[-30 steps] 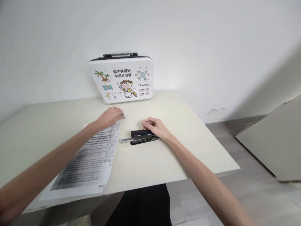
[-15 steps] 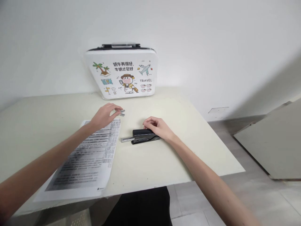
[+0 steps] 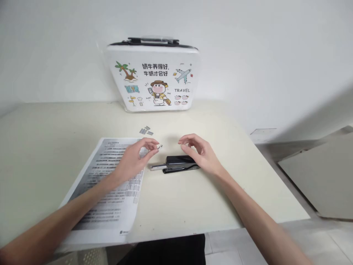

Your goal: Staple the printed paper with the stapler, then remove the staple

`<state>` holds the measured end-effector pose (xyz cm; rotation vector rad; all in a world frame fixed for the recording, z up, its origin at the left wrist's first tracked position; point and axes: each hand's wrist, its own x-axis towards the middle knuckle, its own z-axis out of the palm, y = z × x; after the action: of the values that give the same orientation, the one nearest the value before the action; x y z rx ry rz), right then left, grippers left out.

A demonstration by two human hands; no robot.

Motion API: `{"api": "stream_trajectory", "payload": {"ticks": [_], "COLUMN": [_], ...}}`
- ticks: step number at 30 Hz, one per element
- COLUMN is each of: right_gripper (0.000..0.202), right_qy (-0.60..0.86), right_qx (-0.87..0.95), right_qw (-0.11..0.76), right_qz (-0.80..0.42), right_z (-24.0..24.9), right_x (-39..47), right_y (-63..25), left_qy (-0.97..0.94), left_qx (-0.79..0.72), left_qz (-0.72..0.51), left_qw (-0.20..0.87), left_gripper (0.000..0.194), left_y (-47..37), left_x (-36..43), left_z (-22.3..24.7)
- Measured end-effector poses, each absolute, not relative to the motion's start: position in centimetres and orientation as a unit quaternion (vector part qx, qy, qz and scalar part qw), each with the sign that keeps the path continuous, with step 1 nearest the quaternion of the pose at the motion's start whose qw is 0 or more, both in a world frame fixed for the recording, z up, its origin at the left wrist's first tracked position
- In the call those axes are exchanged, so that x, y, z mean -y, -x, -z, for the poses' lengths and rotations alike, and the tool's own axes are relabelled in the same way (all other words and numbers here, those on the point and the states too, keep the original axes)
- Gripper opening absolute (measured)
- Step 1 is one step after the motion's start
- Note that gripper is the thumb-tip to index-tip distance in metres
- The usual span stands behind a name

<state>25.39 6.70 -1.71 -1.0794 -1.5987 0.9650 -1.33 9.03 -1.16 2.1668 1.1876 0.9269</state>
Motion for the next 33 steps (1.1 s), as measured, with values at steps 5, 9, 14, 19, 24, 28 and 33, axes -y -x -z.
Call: {"api": "stream_trajectory", "payload": {"ticks": [5, 9, 14, 19, 24, 28, 33], "right_gripper": [0.018, 0.029, 0.025, 0.02, 0.029, 0.029, 0.032], "right_qy": [0.418, 0.393, 0.357, 0.38, 0.438, 0.437, 0.445], "right_qx": [0.739, 0.798, 0.839, 0.816, 0.75, 0.725, 0.732], "right_qw": [0.469, 0.408, 0.355, 0.383, 0.427, 0.441, 0.415], "right_qz": [-0.244, -0.205, -0.206, -0.207, -0.253, -0.299, -0.305], "right_z": [1.3, -0.6, -2.6, -2.2, -1.3, -1.2, -1.3], "right_x": [-6.3, -6.2, -7.2, -8.1, -7.6, -7.1, -6.9], "right_y": [-25.1, -23.6, -21.5, -20.4, -20.0, -19.8, -20.1], "left_qy": [-0.837, -0.835, -0.805, -0.806, -0.842, -0.853, -0.849], "left_qx": [-0.377, -0.358, -0.36, -0.36, -0.333, -0.325, -0.338], "left_qz": [-0.359, -0.374, -0.418, -0.414, -0.41, -0.408, -0.406], "left_qw": [0.17, 0.189, 0.22, 0.222, 0.113, 0.022, -0.021], "left_gripper": [0.017, 0.025, 0.026, 0.027, 0.021, 0.023, 0.008], "left_y": [1.2, 1.4, 2.0, 2.6, 2.6, 2.4, 2.0], "left_x": [-7.9, -7.7, -7.8, -8.1, -8.3, -8.4, -8.3], "left_z": [1.2, 1.1, 0.3, -0.3, 0.2, 0.6, 0.6]}}
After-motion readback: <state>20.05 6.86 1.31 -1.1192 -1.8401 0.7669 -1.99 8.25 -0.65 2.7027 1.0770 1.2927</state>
